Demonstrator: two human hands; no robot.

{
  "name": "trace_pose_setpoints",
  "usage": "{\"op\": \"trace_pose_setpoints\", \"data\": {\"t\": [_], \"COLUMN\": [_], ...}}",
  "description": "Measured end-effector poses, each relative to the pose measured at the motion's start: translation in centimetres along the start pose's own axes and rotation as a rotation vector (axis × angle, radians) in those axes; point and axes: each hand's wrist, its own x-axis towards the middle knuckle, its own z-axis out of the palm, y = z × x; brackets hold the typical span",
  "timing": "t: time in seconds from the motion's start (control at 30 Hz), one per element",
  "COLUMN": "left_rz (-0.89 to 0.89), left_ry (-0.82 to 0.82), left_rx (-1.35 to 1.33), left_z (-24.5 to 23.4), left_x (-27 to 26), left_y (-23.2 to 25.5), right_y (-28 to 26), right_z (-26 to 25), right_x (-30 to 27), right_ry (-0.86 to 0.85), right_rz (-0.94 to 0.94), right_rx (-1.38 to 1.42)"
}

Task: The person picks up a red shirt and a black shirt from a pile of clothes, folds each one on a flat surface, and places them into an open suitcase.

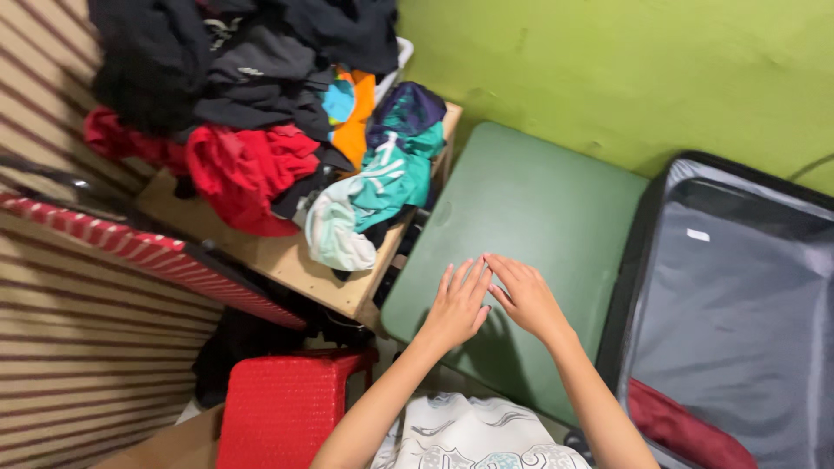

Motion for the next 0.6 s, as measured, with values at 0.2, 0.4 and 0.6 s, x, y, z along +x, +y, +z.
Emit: {"op": "trace_pose_setpoints", "data": {"t": [0.2, 0.4, 0.6], "left_rz": [-0.068, -0.115, -0.164], "left_ry": [0.023, 0.099, 0.207], "left_rx": [0.060, 0.095, 0.137], "left_z": [-2.6, -5.8, -9.2], "left_x": [-1.0, -0.9, -0.4], "left_y": [-4.2, -7.5, -10.8], "right_y": [-2.6, -4.7, -6.7], "right_z": [2.4, 3.6, 3.7], "right_x": [4.8, 9.7, 14.9], "right_ry": [-0.052, -0.042, -0.008], "right_rz": [-0.102, -0.226, -0.338], "right_rx": [0.070, 0.042, -0.007]}}
